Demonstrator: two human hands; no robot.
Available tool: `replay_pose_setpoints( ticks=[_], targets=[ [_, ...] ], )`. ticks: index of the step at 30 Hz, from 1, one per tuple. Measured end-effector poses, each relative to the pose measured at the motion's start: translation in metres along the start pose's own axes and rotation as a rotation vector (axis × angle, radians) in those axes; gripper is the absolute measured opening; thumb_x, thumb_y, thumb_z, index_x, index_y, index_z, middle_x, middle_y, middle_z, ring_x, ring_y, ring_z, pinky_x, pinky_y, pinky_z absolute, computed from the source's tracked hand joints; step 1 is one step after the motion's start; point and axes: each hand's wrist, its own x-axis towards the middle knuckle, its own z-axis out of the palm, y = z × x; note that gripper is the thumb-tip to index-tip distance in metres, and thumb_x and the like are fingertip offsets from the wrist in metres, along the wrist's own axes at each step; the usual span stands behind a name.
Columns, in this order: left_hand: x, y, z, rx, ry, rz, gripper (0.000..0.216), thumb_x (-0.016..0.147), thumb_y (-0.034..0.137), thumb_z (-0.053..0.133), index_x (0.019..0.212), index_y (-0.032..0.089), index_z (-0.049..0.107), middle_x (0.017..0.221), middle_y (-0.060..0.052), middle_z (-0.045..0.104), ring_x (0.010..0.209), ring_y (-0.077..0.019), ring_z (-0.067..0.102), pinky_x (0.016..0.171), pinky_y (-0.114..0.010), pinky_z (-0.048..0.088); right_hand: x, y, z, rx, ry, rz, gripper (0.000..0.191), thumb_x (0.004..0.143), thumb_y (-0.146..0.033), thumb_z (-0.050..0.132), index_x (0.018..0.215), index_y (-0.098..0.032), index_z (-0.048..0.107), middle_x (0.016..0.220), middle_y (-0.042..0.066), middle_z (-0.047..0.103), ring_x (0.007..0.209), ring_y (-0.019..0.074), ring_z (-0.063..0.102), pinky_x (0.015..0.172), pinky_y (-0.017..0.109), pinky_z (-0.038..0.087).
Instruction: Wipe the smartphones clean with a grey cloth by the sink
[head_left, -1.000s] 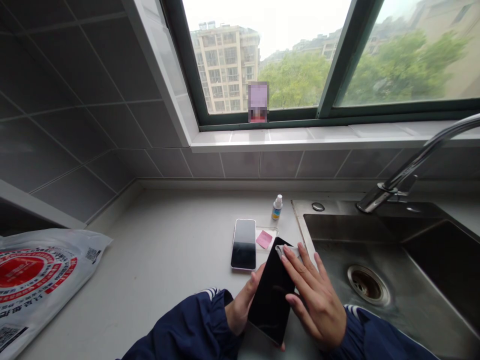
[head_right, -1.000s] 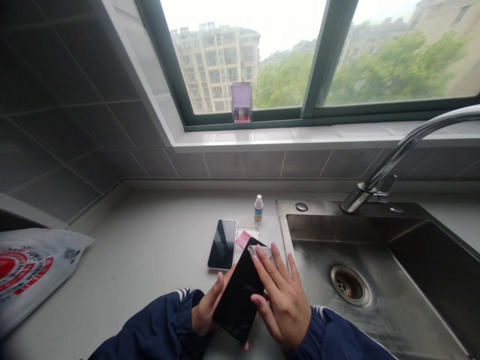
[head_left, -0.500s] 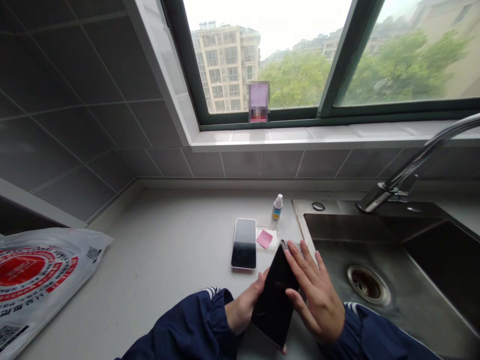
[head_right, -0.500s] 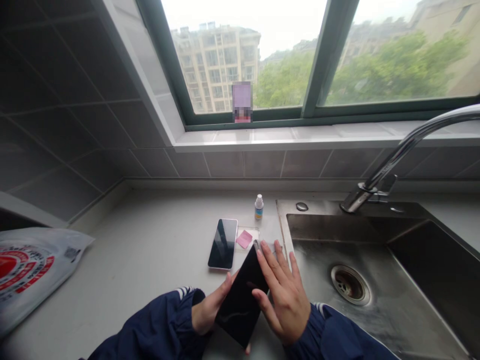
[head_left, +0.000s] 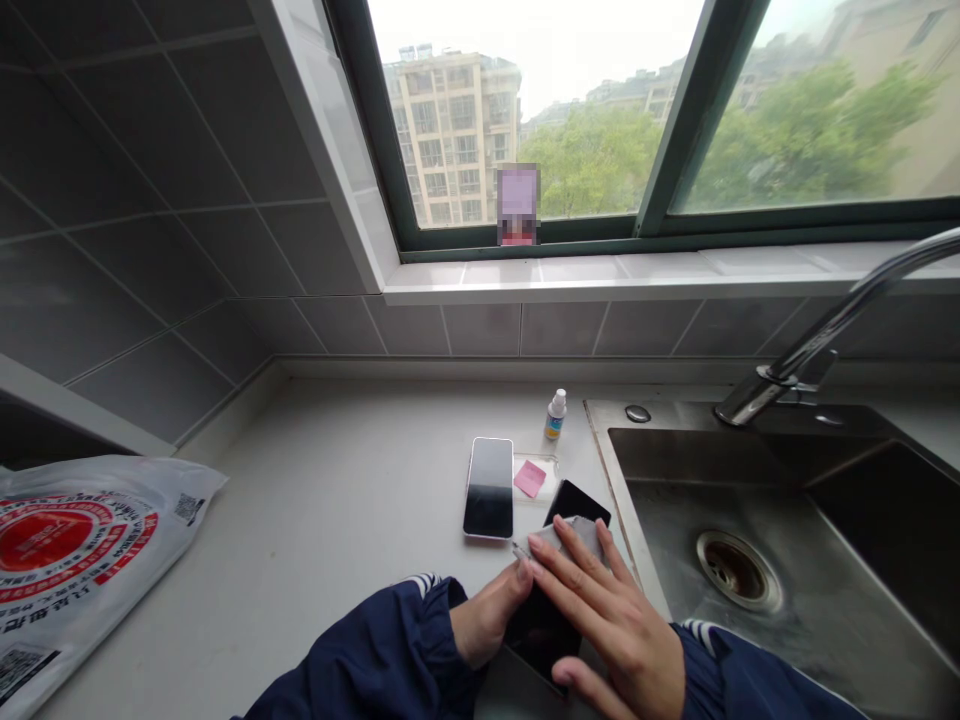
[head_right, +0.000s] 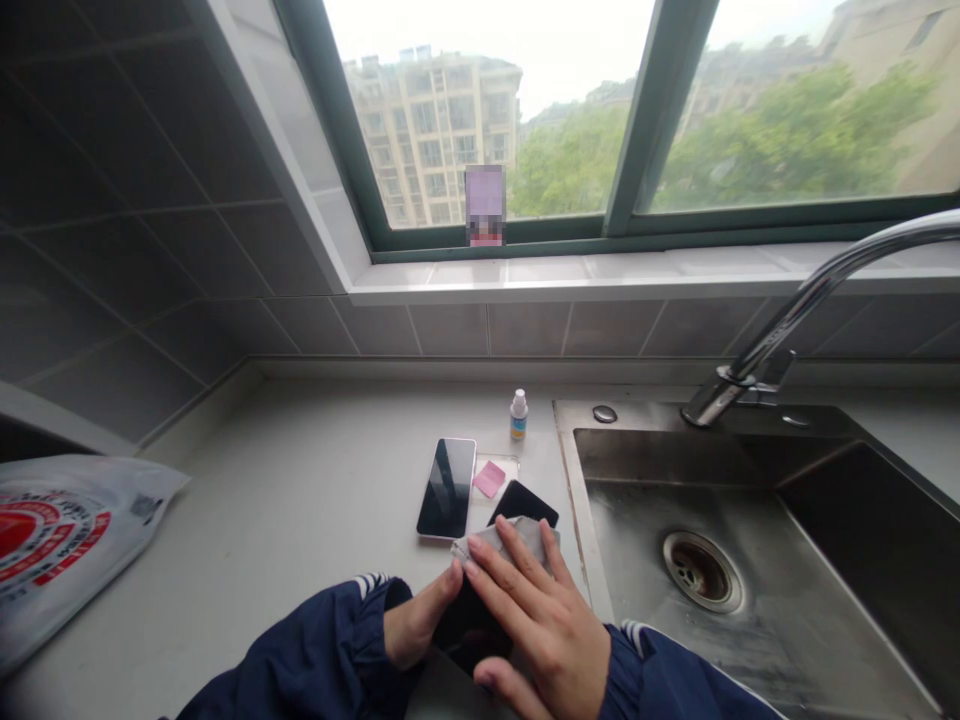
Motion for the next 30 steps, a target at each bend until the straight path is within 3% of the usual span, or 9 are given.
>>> replay_pose_setpoints(
  ticks=[3, 5, 8, 11, 14, 18, 21, 26, 30],
  targets=[
    [0.000, -0.011, -0.005, -0.218, -0.003, -0.060, 0.063, 0.094, 0.057, 0.027, 0.142, 0.019, 0.042, 0.149, -0.009, 0.041, 0.141, -0.0246, 0.031, 0.118, -0.041, 0.016, 0.002, -0.004, -0.001, 0.019, -0.019, -0.052, 0.067, 0.096, -0.054, 0.040, 0.146, -0.011, 0.035, 0.151, 0.011, 0.035, 0.142, 0.0378, 0.023, 0.115, 0.062, 0.002],
    [0.003, -0.018, -0.007, -0.372, -0.017, -0.104, 0.073, 0.090, 0.065, 0.028, 0.139, 0.014, 0.046, 0.136, -0.015, 0.055, 0.132, -0.0265, 0.045, 0.113, -0.039, 0.026, 0.002, -0.006, -0.001, 0.027, -0.024, -0.092, 0.065, 0.096, -0.055, 0.038, 0.143, -0.011, 0.040, 0.150, 0.009, 0.037, 0.141, 0.0374, 0.024, 0.115, 0.063, 0.002],
    [0.009, -0.022, -0.006, -0.502, 0.070, -0.049, 0.079, 0.084, 0.071, 0.036, 0.137, 0.014, 0.048, 0.118, -0.015, 0.065, 0.114, -0.0254, 0.060, 0.094, -0.032, 0.044, 0.002, -0.008, -0.001, 0.029, -0.024, -0.143, 0.062, 0.096, -0.056, 0.038, 0.139, -0.013, 0.046, 0.148, 0.007, 0.040, 0.141, 0.0359, 0.027, 0.115, 0.063, 0.000],
    [0.013, -0.020, -0.004, -0.535, 0.139, 0.008, 0.079, 0.081, 0.071, 0.043, 0.136, 0.016, 0.048, 0.115, -0.014, 0.066, 0.107, -0.0238, 0.062, 0.080, -0.027, 0.047, 0.001, -0.008, 0.000, 0.035, 0.003, -0.144, 0.055, 0.097, -0.052, 0.040, 0.137, -0.014, 0.049, 0.146, 0.006, 0.044, 0.140, 0.0340, 0.029, 0.115, 0.063, 0.002],
    [0.011, -0.021, -0.007, -0.557, 0.104, -0.023, 0.074, 0.083, 0.069, 0.042, 0.136, 0.018, 0.049, 0.114, -0.013, 0.066, 0.107, -0.0228, 0.062, 0.084, -0.028, 0.046, 0.001, -0.004, -0.001, 0.020, 0.027, -0.096, 0.050, 0.098, -0.041, 0.043, 0.139, -0.014, 0.046, 0.146, 0.007, 0.044, 0.140, 0.0343, 0.030, 0.115, 0.064, 0.005],
    [0.004, -0.023, -0.008, -0.470, 0.018, -0.063, 0.061, 0.090, 0.061, 0.039, 0.135, 0.021, 0.051, 0.123, -0.011, 0.063, 0.119, -0.0232, 0.056, 0.102, -0.035, 0.038, 0.000, 0.004, -0.001, -0.047, 0.051, 0.033, 0.054, 0.098, -0.038, 0.041, 0.146, -0.013, 0.036, 0.150, 0.011, 0.038, 0.141, 0.0353, 0.026, 0.115, 0.062, 0.007],
    [0.003, -0.019, -0.004, -0.330, 0.030, -0.031, 0.056, 0.092, 0.056, 0.036, 0.137, 0.025, 0.049, 0.138, -0.009, 0.054, 0.129, -0.0260, 0.047, 0.110, -0.042, 0.029, 0.000, 0.010, -0.001, -0.069, 0.083, 0.114, 0.056, 0.099, -0.038, 0.038, 0.149, -0.014, 0.030, 0.151, 0.012, 0.035, 0.142, 0.0357, 0.024, 0.115, 0.061, 0.009],
    [0.009, -0.006, 0.005, -0.161, 0.030, 0.058, 0.052, 0.096, 0.050, 0.031, 0.141, 0.027, 0.044, 0.154, -0.002, 0.034, 0.145, -0.0231, 0.022, 0.119, -0.038, 0.011, -0.003, 0.018, 0.002, -0.121, 0.112, 0.162, 0.061, 0.097, -0.038, 0.040, 0.150, -0.010, 0.027, 0.153, 0.016, 0.030, 0.143, 0.0380, 0.021, 0.114, 0.060, 0.014],
    [0.010, -0.002, 0.009, -0.123, 0.044, 0.066, 0.053, 0.095, 0.050, 0.032, 0.140, 0.026, 0.046, 0.153, -0.003, 0.036, 0.144, -0.0252, 0.022, 0.120, -0.040, 0.009, -0.004, 0.020, 0.003, -0.125, 0.133, 0.206, 0.065, 0.095, -0.038, 0.042, 0.150, -0.008, 0.024, 0.154, 0.018, 0.027, 0.143, 0.0380, 0.019, 0.113, 0.059, 0.017]
  ],
)
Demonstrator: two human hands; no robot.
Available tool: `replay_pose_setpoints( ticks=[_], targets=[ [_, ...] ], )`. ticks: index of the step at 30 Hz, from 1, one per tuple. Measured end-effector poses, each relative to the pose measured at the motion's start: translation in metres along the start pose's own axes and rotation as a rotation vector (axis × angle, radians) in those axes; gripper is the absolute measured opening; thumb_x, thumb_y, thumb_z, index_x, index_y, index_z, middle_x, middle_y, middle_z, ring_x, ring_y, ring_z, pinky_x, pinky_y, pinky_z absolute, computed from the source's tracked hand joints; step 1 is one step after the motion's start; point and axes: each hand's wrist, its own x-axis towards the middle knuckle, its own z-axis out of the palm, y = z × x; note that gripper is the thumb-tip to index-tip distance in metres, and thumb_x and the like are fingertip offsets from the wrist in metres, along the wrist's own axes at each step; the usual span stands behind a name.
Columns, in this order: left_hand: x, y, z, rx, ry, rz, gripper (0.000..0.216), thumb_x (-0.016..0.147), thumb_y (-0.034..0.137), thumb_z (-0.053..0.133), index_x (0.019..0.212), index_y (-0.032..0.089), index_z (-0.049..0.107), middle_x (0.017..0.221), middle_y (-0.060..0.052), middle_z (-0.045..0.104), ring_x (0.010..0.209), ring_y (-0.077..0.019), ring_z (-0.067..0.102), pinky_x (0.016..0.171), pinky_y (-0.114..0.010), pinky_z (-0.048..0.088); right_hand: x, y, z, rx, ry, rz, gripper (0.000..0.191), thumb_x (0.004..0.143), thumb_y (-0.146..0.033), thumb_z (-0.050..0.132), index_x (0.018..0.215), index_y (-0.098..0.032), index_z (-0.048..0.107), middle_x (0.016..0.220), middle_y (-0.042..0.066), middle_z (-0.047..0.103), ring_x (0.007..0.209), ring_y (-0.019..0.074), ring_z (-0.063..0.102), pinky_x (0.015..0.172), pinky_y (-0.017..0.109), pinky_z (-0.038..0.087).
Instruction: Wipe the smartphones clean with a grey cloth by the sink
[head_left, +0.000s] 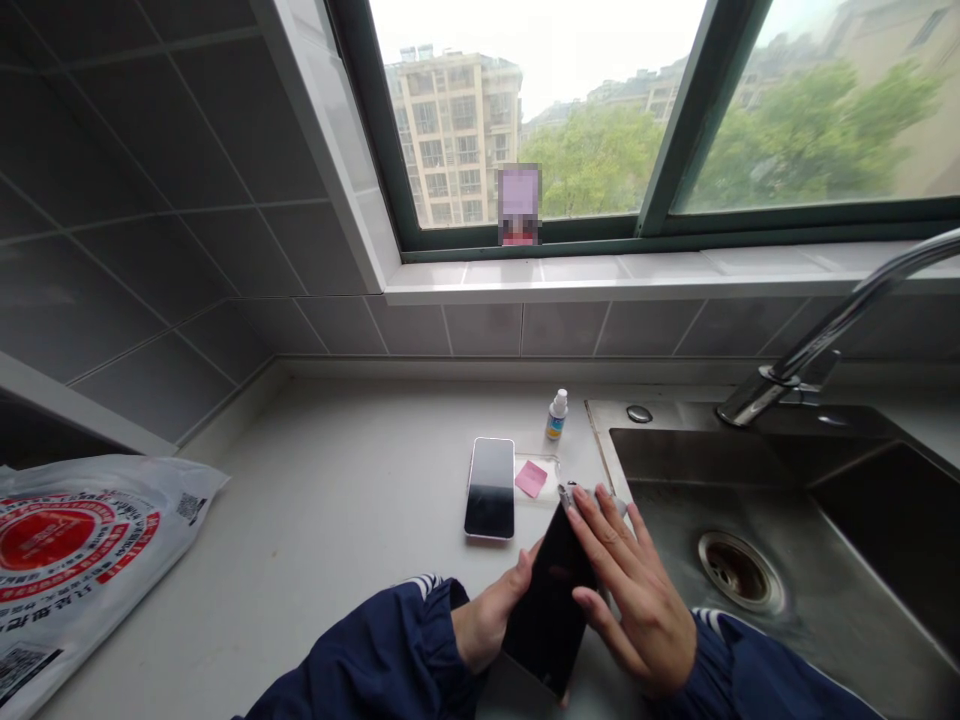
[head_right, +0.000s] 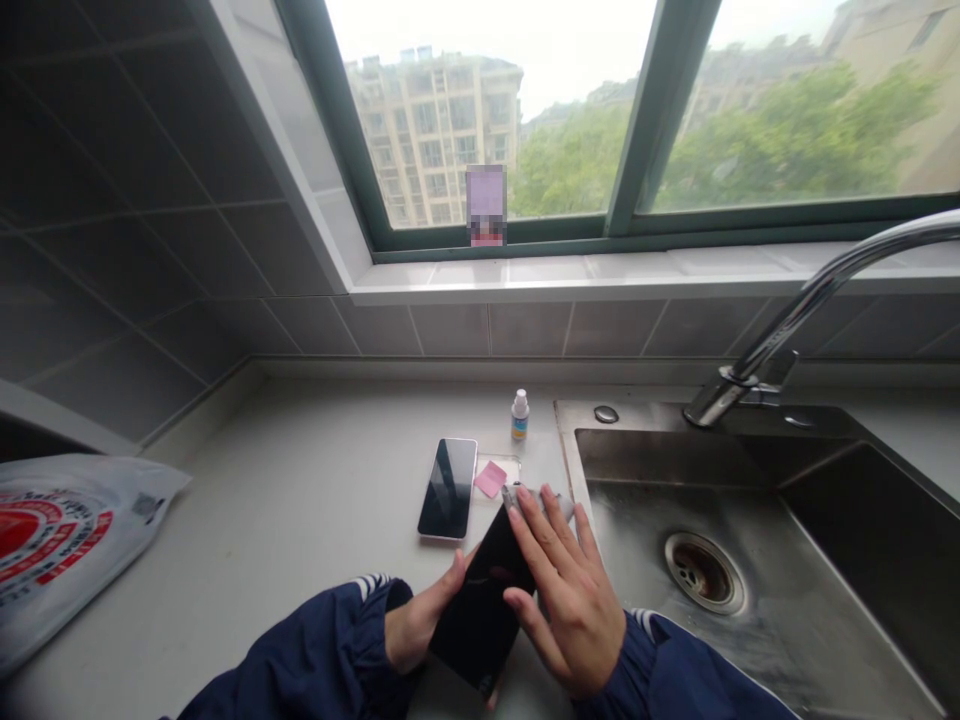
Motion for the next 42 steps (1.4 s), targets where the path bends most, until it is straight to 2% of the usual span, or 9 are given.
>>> replay_pose_setpoints(
  ticks=[5, 9, 16, 24, 29, 34, 36, 38, 42],
  targets=[
    [-0.002, -0.007, -0.005, 0.024, 0.016, -0.006, 0.053, 0.095, 0.049, 0.034, 0.139, 0.023, 0.047, 0.140, -0.010, 0.051, 0.135, -0.0272, 0.040, 0.117, -0.044, 0.018, 0.000, 0.002, 0.000, 0.019, 0.009, 0.033, 0.065, 0.095, -0.036, 0.042, 0.151, -0.010, 0.022, 0.155, 0.016, 0.026, 0.143, 0.0361, 0.019, 0.114, 0.057, 0.017],
    [-0.001, -0.009, -0.008, -0.006, -0.057, -0.051, 0.061, 0.093, 0.054, 0.034, 0.145, 0.021, 0.036, 0.125, -0.016, 0.060, 0.104, -0.0298, 0.064, 0.098, -0.052, 0.041, 0.000, 0.006, 0.000, 0.043, 0.024, 0.063, 0.064, 0.095, -0.033, 0.042, 0.151, -0.010, 0.022, 0.155, 0.016, 0.024, 0.144, 0.0360, 0.019, 0.114, 0.056, 0.018],
    [-0.002, -0.002, -0.004, -0.062, 0.021, 0.032, 0.053, 0.093, 0.047, 0.042, 0.140, 0.022, 0.044, 0.140, -0.011, 0.050, 0.125, -0.0285, 0.050, 0.107, -0.045, 0.036, -0.002, 0.008, 0.002, 0.103, 0.039, 0.079, 0.064, 0.095, -0.029, 0.043, 0.151, -0.009, 0.021, 0.156, 0.018, 0.021, 0.143, 0.0369, 0.020, 0.113, 0.057, 0.024],
    [-0.006, -0.017, -0.019, -0.344, -0.024, -0.130, 0.056, 0.096, 0.050, 0.024, 0.146, 0.026, 0.030, 0.122, -0.017, 0.062, 0.086, -0.0261, 0.069, 0.068, -0.045, 0.055, -0.002, 0.004, 0.001, 0.250, 0.077, 0.182, 0.059, 0.096, -0.025, 0.041, 0.151, -0.013, 0.024, 0.157, 0.014, 0.019, 0.142, 0.0307, 0.026, 0.113, 0.049, 0.031],
    [-0.003, -0.020, -0.022, -0.320, -0.069, -0.132, 0.066, 0.094, 0.057, 0.018, 0.138, 0.015, 0.044, 0.124, -0.022, 0.059, 0.081, -0.0250, 0.070, 0.065, -0.041, 0.056, -0.003, 0.006, 0.002, 0.337, 0.088, 0.220, 0.056, 0.095, -0.023, 0.042, 0.149, -0.013, 0.029, 0.156, 0.012, 0.022, 0.141, 0.0275, 0.029, 0.114, 0.041, 0.033],
    [-0.002, -0.020, -0.020, -0.300, -0.039, -0.111, 0.058, 0.095, 0.054, 0.026, 0.146, 0.028, 0.030, 0.126, -0.016, 0.060, 0.097, -0.0288, 0.067, 0.064, -0.040, 0.057, -0.004, 0.004, 0.005, 0.255, 0.064, 0.157, 0.057, 0.095, -0.023, 0.041, 0.150, -0.015, 0.027, 0.156, 0.012, 0.025, 0.144, 0.0313, 0.021, 0.114, 0.053, 0.026],
    [-0.002, -0.017, -0.017, -0.267, -0.029, -0.107, 0.055, 0.095, 0.050, 0.032, 0.147, 0.032, 0.026, 0.137, -0.013, 0.052, 0.111, -0.0306, 0.061, 0.068, -0.040, 0.058, -0.003, 0.002, 0.005, 0.204, 0.035, 0.101, 0.060, 0.094, -0.023, 0.043, 0.151, -0.014, 0.025, 0.155, 0.013, 0.026, 0.144, 0.0338, 0.018, 0.114, 0.057, 0.023],
    [-0.002, -0.013, -0.014, -0.216, -0.015, -0.089, 0.055, 0.095, 0.047, 0.036, 0.148, 0.033, 0.025, 0.146, -0.010, 0.044, 0.125, -0.0305, 0.051, 0.085, -0.044, 0.054, -0.001, -0.002, 0.003, 0.171, 0.007, 0.040, 0.062, 0.094, -0.026, 0.046, 0.151, -0.012, 0.024, 0.154, 0.014, 0.027, 0.144, 0.0362, 0.017, 0.114, 0.061, 0.019],
    [0.000, -0.008, -0.010, -0.137, 0.007, -0.019, 0.054, 0.095, 0.046, 0.037, 0.145, 0.027, 0.035, 0.154, -0.007, 0.034, 0.142, -0.0259, 0.027, 0.117, -0.044, 0.020, 0.000, -0.013, -0.002, 0.167, -0.036, -0.083, 0.062, 0.094, -0.035, 0.046, 0.149, -0.011, 0.028, 0.152, 0.015, 0.033, 0.143, 0.0369, 0.020, 0.114, 0.062, 0.014]
  ],
)
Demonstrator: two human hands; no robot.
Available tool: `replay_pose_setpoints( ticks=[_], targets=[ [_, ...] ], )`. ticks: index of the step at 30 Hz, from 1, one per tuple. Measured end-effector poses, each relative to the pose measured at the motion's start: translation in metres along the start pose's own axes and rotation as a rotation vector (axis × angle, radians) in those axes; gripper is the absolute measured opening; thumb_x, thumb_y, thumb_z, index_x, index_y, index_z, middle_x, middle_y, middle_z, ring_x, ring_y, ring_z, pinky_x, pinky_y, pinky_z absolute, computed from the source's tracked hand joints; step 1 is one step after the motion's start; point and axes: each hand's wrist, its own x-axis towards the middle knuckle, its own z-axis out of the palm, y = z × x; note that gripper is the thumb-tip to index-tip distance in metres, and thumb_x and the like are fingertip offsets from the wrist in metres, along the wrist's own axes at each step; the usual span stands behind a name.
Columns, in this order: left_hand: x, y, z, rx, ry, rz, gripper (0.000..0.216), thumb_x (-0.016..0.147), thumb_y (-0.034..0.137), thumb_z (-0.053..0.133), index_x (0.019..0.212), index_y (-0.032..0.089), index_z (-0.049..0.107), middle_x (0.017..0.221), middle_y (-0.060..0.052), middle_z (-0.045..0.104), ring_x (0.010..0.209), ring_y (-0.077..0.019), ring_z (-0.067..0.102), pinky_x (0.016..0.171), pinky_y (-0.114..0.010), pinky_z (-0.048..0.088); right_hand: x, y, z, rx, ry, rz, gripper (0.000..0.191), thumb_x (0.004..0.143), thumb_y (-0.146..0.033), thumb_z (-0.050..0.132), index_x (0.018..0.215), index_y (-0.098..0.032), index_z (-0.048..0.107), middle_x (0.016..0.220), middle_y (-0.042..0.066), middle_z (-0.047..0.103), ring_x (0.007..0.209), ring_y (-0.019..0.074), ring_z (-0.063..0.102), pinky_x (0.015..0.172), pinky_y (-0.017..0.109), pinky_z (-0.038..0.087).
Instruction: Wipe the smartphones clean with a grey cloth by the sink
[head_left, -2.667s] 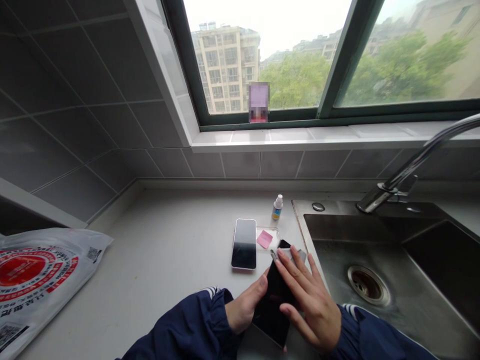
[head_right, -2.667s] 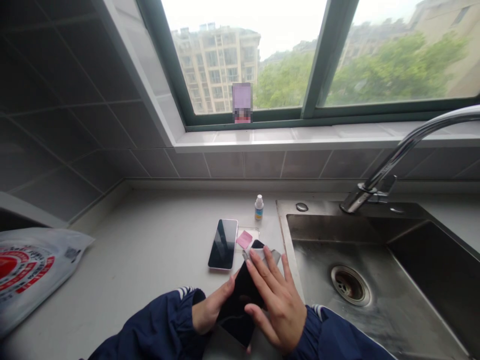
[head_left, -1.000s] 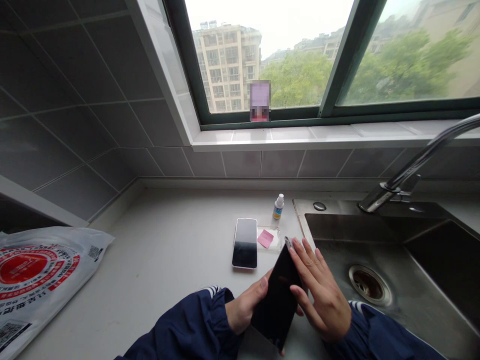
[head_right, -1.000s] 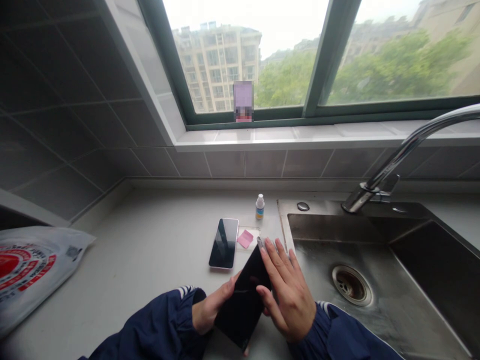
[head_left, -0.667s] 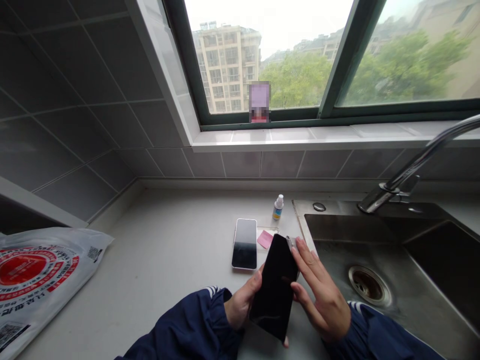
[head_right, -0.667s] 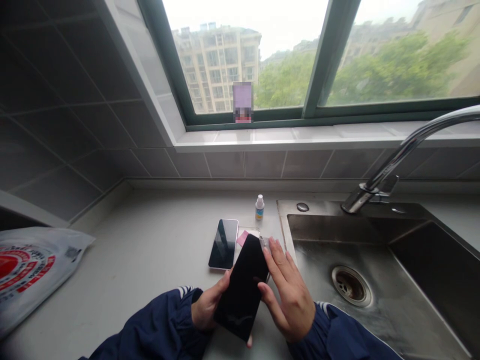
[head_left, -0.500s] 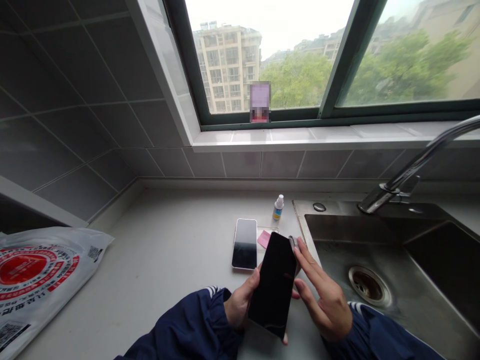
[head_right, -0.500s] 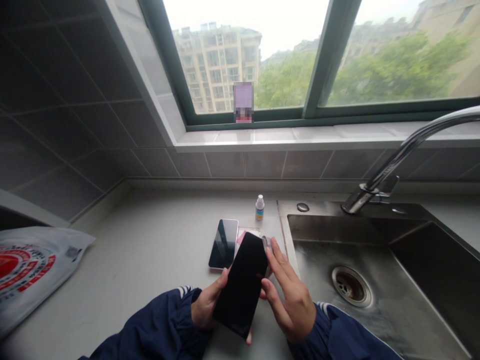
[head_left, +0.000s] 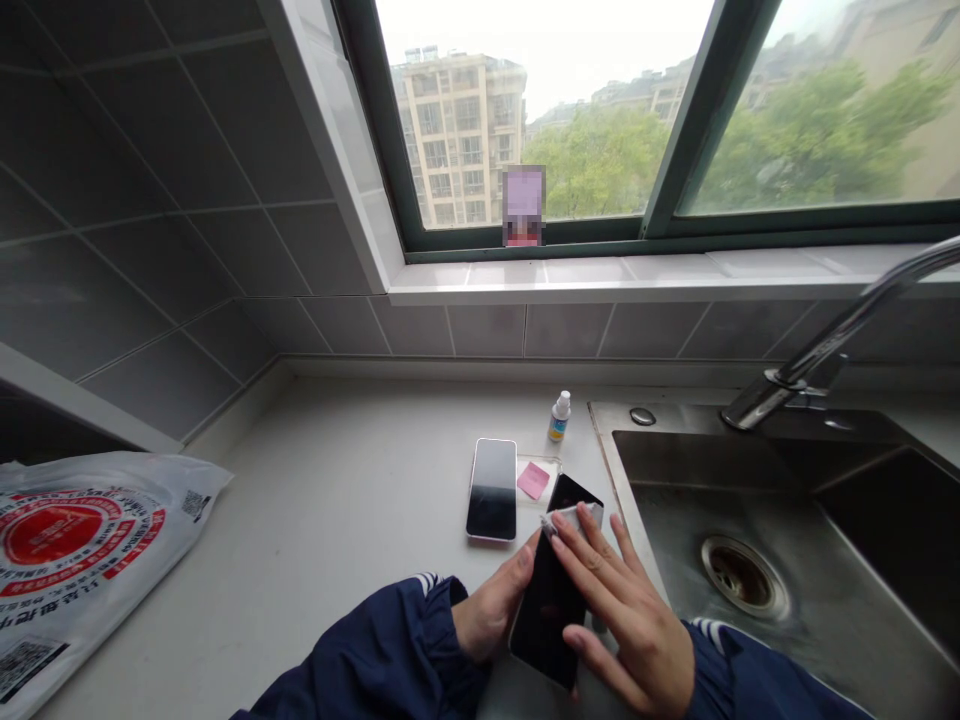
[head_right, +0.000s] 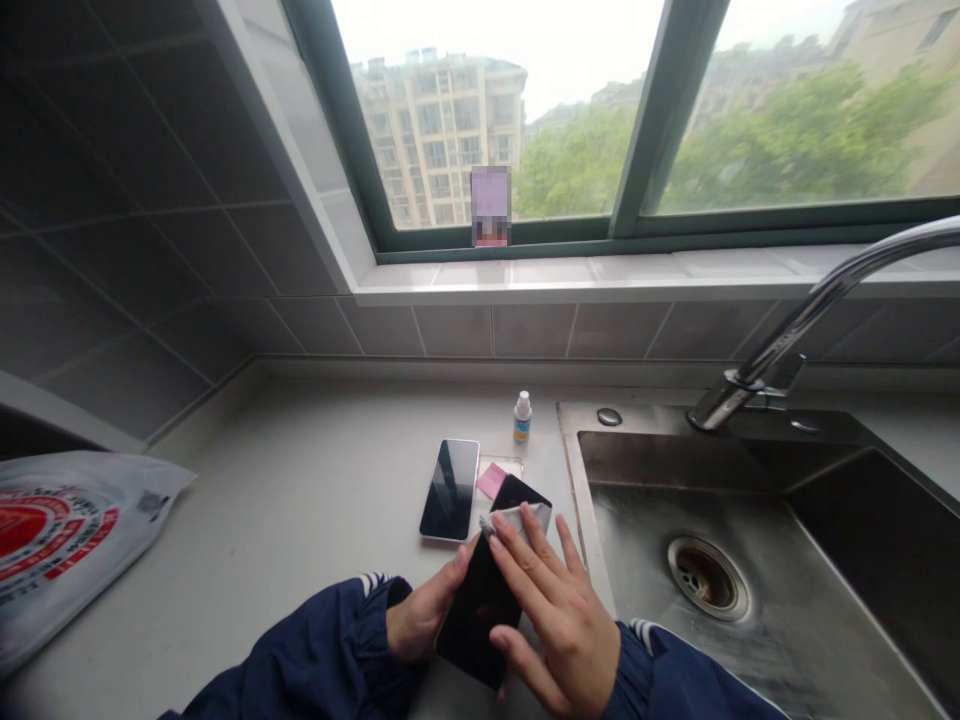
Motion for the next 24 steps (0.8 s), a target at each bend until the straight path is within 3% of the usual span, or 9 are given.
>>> replay_pose_setpoints(
  ticks=[2, 5, 8, 11, 17, 24],
  targets=[
    [0.001, 0.000, 0.000, -0.023, -0.021, 0.005, 0.055, 0.094, 0.047, 0.040, 0.144, 0.025, 0.037, 0.154, -0.008, 0.032, 0.144, -0.0264, 0.024, 0.119, -0.044, 0.014, 0.000, -0.006, -0.001, 0.026, -0.018, -0.065, 0.060, 0.095, -0.037, 0.044, 0.148, -0.010, 0.031, 0.150, 0.014, 0.036, 0.142, 0.0354, 0.023, 0.115, 0.059, 0.016],
    [0.000, -0.003, -0.003, -0.090, -0.046, -0.004, 0.061, 0.090, 0.047, 0.049, 0.146, 0.028, 0.032, 0.151, -0.011, 0.037, 0.140, -0.0291, 0.033, 0.117, -0.048, 0.019, 0.000, -0.011, -0.003, 0.072, -0.013, -0.141, 0.057, 0.097, -0.037, 0.041, 0.146, -0.010, 0.034, 0.147, 0.014, 0.041, 0.141, 0.0336, 0.028, 0.115, 0.057, 0.021],
    [-0.001, -0.005, -0.005, -0.118, -0.006, 0.011, 0.071, 0.087, 0.049, 0.055, 0.148, 0.034, 0.024, 0.146, -0.012, 0.044, 0.133, -0.0298, 0.044, 0.114, -0.051, 0.024, -0.001, -0.012, -0.004, 0.096, 0.009, -0.187, 0.055, 0.098, -0.040, 0.038, 0.145, -0.011, 0.036, 0.144, 0.013, 0.046, 0.139, 0.0329, 0.032, 0.114, 0.057, 0.024],
    [0.000, -0.002, -0.001, -0.114, 0.030, 0.063, 0.076, 0.083, 0.052, 0.059, 0.148, 0.032, 0.024, 0.144, -0.013, 0.047, 0.131, -0.0305, 0.046, 0.114, -0.051, 0.024, -0.001, -0.012, -0.004, 0.097, 0.003, -0.248, 0.053, 0.099, -0.043, 0.035, 0.143, -0.013, 0.040, 0.142, 0.010, 0.049, 0.138, 0.0319, 0.034, 0.114, 0.055, 0.027],
    [0.002, 0.012, 0.014, -0.075, 0.029, 0.124, 0.067, 0.088, 0.048, 0.054, 0.146, 0.026, 0.032, 0.151, -0.011, 0.037, 0.139, -0.0304, 0.033, 0.116, -0.046, 0.019, -0.002, -0.012, -0.006, 0.074, -0.073, -0.367, 0.044, 0.103, -0.035, 0.027, 0.133, -0.016, 0.052, 0.142, 0.003, 0.049, 0.138, 0.0289, 0.035, 0.116, 0.051, 0.027],
    [0.002, 0.013, 0.014, -0.072, 0.027, 0.159, 0.061, 0.090, 0.045, 0.051, 0.146, 0.028, 0.034, 0.148, -0.011, 0.043, 0.135, -0.0277, 0.041, 0.114, -0.043, 0.024, -0.002, -0.010, -0.005, 0.047, -0.088, -0.416, 0.035, 0.099, -0.024, 0.038, 0.129, -0.017, 0.056, 0.143, 0.000, 0.047, 0.139, 0.0291, 0.033, 0.116, 0.052, 0.023]
  ],
)
